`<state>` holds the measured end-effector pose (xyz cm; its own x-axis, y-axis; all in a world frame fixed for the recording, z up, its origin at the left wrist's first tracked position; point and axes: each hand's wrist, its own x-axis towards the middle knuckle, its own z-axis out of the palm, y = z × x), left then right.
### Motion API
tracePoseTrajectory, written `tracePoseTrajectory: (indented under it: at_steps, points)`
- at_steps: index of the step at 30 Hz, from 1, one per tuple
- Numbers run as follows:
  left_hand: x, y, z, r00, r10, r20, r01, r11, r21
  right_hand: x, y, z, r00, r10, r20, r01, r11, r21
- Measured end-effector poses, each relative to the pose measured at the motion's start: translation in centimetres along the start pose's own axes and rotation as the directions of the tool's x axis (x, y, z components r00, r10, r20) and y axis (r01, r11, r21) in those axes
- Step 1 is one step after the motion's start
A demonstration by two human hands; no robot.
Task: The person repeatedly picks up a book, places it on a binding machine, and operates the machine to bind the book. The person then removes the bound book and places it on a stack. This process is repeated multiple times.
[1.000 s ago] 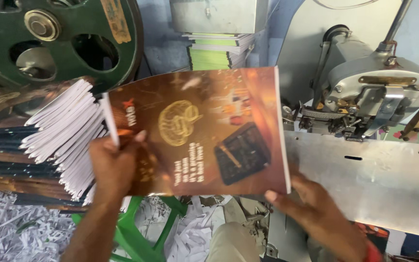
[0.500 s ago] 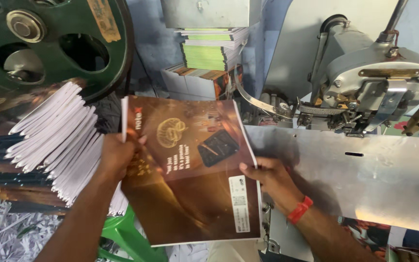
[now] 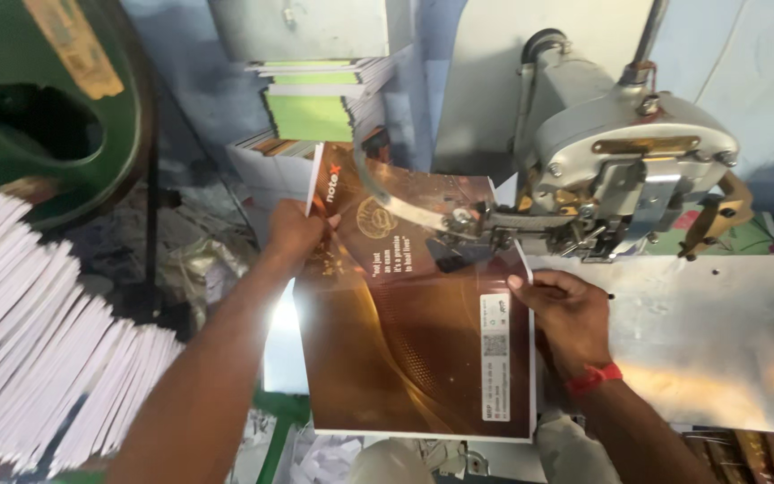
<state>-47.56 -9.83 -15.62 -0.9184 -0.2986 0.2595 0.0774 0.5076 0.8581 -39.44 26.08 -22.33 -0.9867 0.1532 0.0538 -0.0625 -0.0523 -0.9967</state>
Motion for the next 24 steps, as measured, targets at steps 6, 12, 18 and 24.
tracePoseTrajectory:
  at_steps: [6,12,18,24]
  points:
    - [4.9,1.9,6.3,0.982,-0.178,0.059,0.173,0.982,0.078,4.5,0.1,-4.0,0.988,-0.005,-0.152,0.001,1.0,-0.029]
    - [7.3,2.7,12.0,0.9,-0.044,0.435,0.195,0.931,-0.308,7.4,-0.5,-6.7,0.974,-0.04,-0.225,0.026,0.998,-0.064]
    - [9.3,1.3,15.3,0.847,0.065,0.528,-0.029,0.997,-0.076,9.3,-1.0,-8.3,0.94,-0.123,-0.318,0.052,0.973,-0.223]
    - [8.9,-1.0,14.2,0.842,0.435,0.32,-0.516,0.822,0.241,10.5,-0.1,-11.0,0.905,-0.373,-0.202,0.196,0.79,-0.582]
